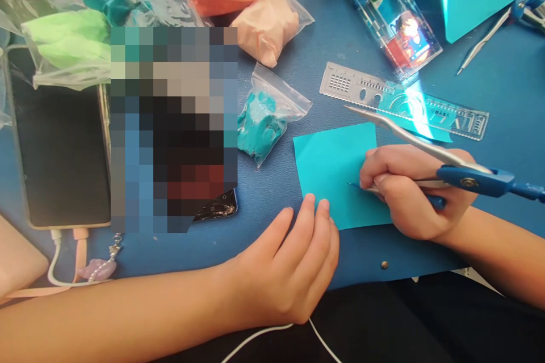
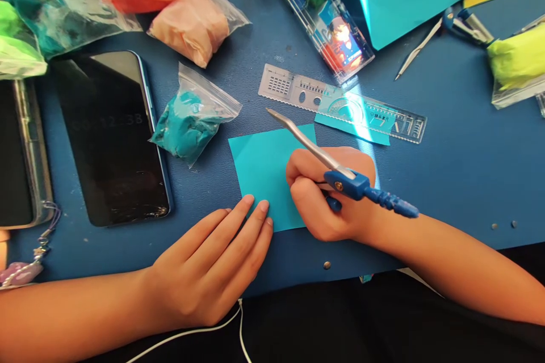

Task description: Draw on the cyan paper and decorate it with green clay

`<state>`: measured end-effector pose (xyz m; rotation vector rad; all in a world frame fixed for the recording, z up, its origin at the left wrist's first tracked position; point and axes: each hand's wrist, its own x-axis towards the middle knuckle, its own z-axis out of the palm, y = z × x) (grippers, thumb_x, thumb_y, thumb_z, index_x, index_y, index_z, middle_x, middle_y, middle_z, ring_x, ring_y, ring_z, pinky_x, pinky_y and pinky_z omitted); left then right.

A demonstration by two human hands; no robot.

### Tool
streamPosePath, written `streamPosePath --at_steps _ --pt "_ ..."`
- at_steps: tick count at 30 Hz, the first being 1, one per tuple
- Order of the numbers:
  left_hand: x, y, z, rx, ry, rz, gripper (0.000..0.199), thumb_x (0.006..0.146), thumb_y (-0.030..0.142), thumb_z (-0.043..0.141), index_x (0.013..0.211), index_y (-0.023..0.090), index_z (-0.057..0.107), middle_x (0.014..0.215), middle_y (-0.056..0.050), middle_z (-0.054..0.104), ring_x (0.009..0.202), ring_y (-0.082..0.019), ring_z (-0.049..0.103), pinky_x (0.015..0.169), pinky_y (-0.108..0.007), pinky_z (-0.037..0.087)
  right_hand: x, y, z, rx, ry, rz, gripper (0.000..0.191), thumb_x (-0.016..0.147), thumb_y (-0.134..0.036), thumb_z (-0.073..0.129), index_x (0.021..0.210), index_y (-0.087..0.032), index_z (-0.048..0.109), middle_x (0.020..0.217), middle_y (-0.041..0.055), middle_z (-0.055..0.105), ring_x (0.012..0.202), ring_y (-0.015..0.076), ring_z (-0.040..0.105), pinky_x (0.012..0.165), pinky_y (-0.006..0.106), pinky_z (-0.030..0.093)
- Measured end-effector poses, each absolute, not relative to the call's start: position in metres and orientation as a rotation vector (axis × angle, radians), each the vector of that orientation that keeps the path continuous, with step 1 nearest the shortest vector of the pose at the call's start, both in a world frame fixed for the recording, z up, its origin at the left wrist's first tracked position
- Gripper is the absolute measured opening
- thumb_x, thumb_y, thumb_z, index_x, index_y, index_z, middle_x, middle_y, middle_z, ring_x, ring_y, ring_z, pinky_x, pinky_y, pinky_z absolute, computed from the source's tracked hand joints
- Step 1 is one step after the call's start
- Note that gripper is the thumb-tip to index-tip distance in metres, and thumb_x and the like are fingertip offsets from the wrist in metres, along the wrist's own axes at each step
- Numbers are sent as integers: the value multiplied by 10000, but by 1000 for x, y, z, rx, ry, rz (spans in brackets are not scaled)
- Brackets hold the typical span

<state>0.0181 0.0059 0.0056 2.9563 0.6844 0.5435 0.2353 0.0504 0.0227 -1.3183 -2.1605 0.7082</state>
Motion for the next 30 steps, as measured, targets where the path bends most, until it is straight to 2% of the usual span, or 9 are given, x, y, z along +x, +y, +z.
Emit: streamPosePath --at_steps 5,10,16,21,26,30 --pt "18 6 6 2959 686 539 322 982 215 486 1165 13 658 1200 -185 690 1139 -328 652 840 -374 540 237 51 24 -1276 -2296 734 232 809 -40 417 679 -230 443 535 -28 513 485 125 482 511 256 433" --pt "18 7 5 2977 666 557 320 978 226 493 1156 23 666 1199 -186 690 1126 -320 659 833 -364 545 235 51 24 -1246 -2263 637 216 804 -60 416 675 -232 416 527 -27 487 450 114 418 454 253 399" --pt "18 6 5 2953 687 547 324 983 205 477 1166 7 657 1197 -188 690 1136 -332 652 833 -375 538 235 51 22 -1381 -2052 817 256 780 -12 368 630 -218 394 537 -31 447 428 102 392 454 294 350" --pt "19 6 6 2944 683 556 320 989 186 462 1164 0 654 1180 -183 700 1127 -338 655 832 -383 532 234 51 22 -1364 -2039 795 253 791 -22 374 637 -220 405 527 -33 443 410 101 390 432 299 325" --pt "18 7 6 2948 683 546 314 991 187 460 1161 15 660 1184 -176 701 1129 -328 658 836 -376 536 233 50 21 -1335 -2116 715 246 775 -18 400 649 -228 409 511 -34 464 448 123 444 459 288 380" --pt "19 7 5 2941 685 562 322 992 168 436 1159 2 655 1173 -174 706 1120 -333 659 831 -385 532 234 51 20 -1338 -2079 721 249 786 -10 388 660 -222 421 532 -33 455 428 106 417 441 288 349"
